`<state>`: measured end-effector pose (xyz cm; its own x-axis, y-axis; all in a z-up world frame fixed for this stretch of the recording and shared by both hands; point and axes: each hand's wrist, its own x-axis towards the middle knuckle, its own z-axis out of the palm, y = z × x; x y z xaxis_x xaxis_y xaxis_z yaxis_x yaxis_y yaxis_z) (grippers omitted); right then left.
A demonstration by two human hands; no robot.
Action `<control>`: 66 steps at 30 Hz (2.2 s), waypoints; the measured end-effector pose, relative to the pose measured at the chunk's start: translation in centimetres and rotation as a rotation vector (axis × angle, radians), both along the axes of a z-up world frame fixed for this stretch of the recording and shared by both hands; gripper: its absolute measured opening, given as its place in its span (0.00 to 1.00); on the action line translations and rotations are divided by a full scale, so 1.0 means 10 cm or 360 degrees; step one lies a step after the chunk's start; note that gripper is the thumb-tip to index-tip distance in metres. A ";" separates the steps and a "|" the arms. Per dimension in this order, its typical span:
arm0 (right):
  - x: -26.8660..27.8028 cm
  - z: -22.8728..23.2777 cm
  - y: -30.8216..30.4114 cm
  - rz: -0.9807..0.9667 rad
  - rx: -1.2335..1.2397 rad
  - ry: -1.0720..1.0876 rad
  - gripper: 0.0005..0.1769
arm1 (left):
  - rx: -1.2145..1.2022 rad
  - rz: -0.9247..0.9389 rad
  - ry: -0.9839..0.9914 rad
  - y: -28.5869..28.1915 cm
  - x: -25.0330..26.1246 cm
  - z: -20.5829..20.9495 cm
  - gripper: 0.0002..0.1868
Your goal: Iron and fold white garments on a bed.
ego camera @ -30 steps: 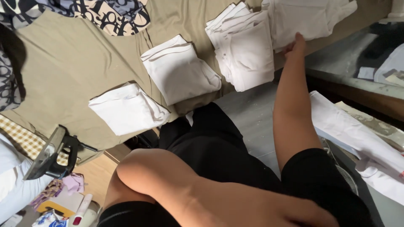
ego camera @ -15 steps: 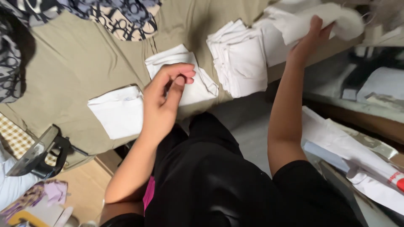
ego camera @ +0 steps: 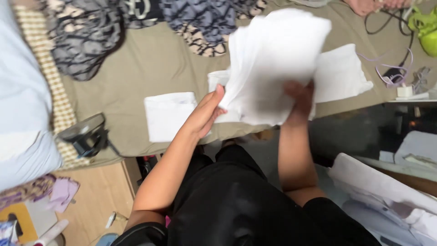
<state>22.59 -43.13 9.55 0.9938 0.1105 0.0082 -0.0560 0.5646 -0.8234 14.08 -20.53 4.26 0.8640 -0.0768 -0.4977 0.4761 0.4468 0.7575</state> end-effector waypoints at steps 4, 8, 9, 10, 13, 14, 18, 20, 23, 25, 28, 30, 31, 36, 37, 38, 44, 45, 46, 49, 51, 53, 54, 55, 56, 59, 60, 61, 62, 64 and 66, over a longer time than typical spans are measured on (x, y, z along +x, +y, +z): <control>-0.61 0.18 0.47 0.0400 -0.0193 0.0023 0.32 | -0.0506 0.0145 -0.0097 0.43 -0.62 0.53 0.30; -0.95 -0.18 0.53 0.0699 -0.0957 -0.0069 0.27 | -0.0276 0.0501 -0.0503 0.89 -1.05 0.87 0.25; -1.09 -0.04 0.64 0.0720 -0.1435 -0.0165 0.25 | 0.0013 0.0486 -0.0617 0.96 -1.16 0.97 0.22; -1.22 0.10 0.74 0.0721 -0.1913 -0.0266 0.23 | 0.0306 0.0474 -0.0723 1.03 -1.27 1.06 0.18; -1.64 0.33 1.06 0.0567 -0.1769 -0.0732 0.26 | 0.1173 0.0358 -0.0718 1.00 -1.44 1.14 0.11; -1.74 0.19 1.26 0.0561 -0.1772 -0.0766 0.26 | 0.1175 0.0380 -0.0742 1.00 -1.39 0.89 0.11; -2.07 -0.60 1.90 0.0565 -0.0784 -0.0627 0.41 | 0.0500 0.0506 -0.0797 0.94 -1.30 -0.04 0.08; -2.09 -0.66 2.13 0.0443 -0.0584 -0.0351 0.40 | 0.0255 0.0586 -0.0678 0.99 -1.25 -0.12 0.10; -2.19 -0.28 2.16 0.0379 -0.0276 -0.0164 0.51 | -0.0057 0.0767 -0.0543 0.97 -1.44 0.17 0.06; -2.11 -0.02 2.12 0.0572 0.0115 -0.0164 0.53 | 0.0024 0.0751 -0.0941 1.00 -1.55 0.47 0.14; -2.00 0.21 2.08 0.0700 0.0483 -0.0024 0.52 | 0.1122 0.0643 -0.1209 0.93 -1.80 0.62 0.21; -2.03 0.39 2.08 0.0774 0.0533 -0.0032 0.50 | 0.1482 0.0563 -0.1369 0.92 -1.91 0.89 0.30; -2.06 0.47 2.07 0.0845 0.0582 -0.0020 0.48 | 0.1841 0.0463 -0.1501 0.91 -1.98 1.01 0.40; -2.18 0.62 2.14 0.0997 0.0536 -0.0229 0.46 | 0.1554 0.0586 -0.1425 0.95 -1.95 1.02 0.39; -2.21 0.64 2.15 0.1042 0.0336 -0.0390 0.49 | 0.1525 0.0615 -0.1418 0.97 -1.95 1.02 0.39; -2.21 0.62 2.16 0.1044 0.0333 -0.0394 0.49 | 0.1523 0.0620 -0.1422 0.97 -1.94 1.02 0.39; -2.05 0.36 2.23 0.0897 0.0455 -0.0009 0.31 | 0.1329 0.0662 -0.1522 1.07 -1.87 1.03 0.34; -2.04 0.40 2.25 0.0894 0.0395 -0.0061 0.29 | 0.1156 0.0731 -0.1529 1.09 -1.87 1.04 0.32; -2.03 0.43 2.27 0.0891 0.0335 -0.0113 0.27 | 0.0983 0.0797 -0.1534 1.10 -1.87 1.05 0.31; -1.76 0.47 2.15 0.0890 0.0038 -0.0332 0.24 | 0.0848 0.0941 -0.1192 1.36 -1.82 1.12 0.17; -1.59 0.63 1.97 0.0933 -0.0281 -0.0499 0.23 | 0.0937 0.0858 -0.1209 1.69 -1.85 1.23 0.16; -1.40 0.83 1.76 0.0966 -0.0602 -0.0664 0.23 | 0.1024 0.0773 -0.1226 2.07 -1.91 1.31 0.16; -1.31 0.94 1.64 0.0900 -0.0826 -0.0801 0.21 | 0.1396 0.0781 -0.1385 2.29 -1.94 1.34 0.13; -1.20 1.07 1.53 0.0827 -0.1050 -0.0941 0.20 | 0.1773 0.0780 -0.1542 2.51 -1.97 1.38 0.12; -1.09 1.14 1.39 0.0823 -0.1050 -0.0947 0.20 | 0.1773 0.0782 -0.1548 2.67 -2.03 1.47 0.12; -0.83 1.34 1.03 0.1047 -0.0938 -0.1032 0.14 | 0.1424 0.0677 -0.1441 3.06 -2.21 1.72 0.14; -0.79 1.40 0.93 0.1127 -0.0997 -0.1043 0.12 | 0.1355 0.0551 -0.1499 3.13 -2.27 1.80 0.13; -0.75 1.46 0.83 0.1209 -0.1056 -0.1052 0.11 | 0.1285 0.0425 -0.1552 3.20 -2.33 1.88 0.13; -0.72 1.49 0.79 0.1210 -0.1058 -0.1059 0.11 | 0.1286 0.0431 -0.1557 3.20 -2.37 1.96 0.13; -0.68 1.55 0.72 0.1324 -0.1003 -0.1018 0.09 | 0.1166 0.0274 -0.1571 3.22 -2.46 2.10 0.12; -0.57 1.52 0.63 0.1241 -0.1175 -0.1115 0.08 | 0.1074 0.0221 -0.1692 3.16 -2.54 2.32 0.12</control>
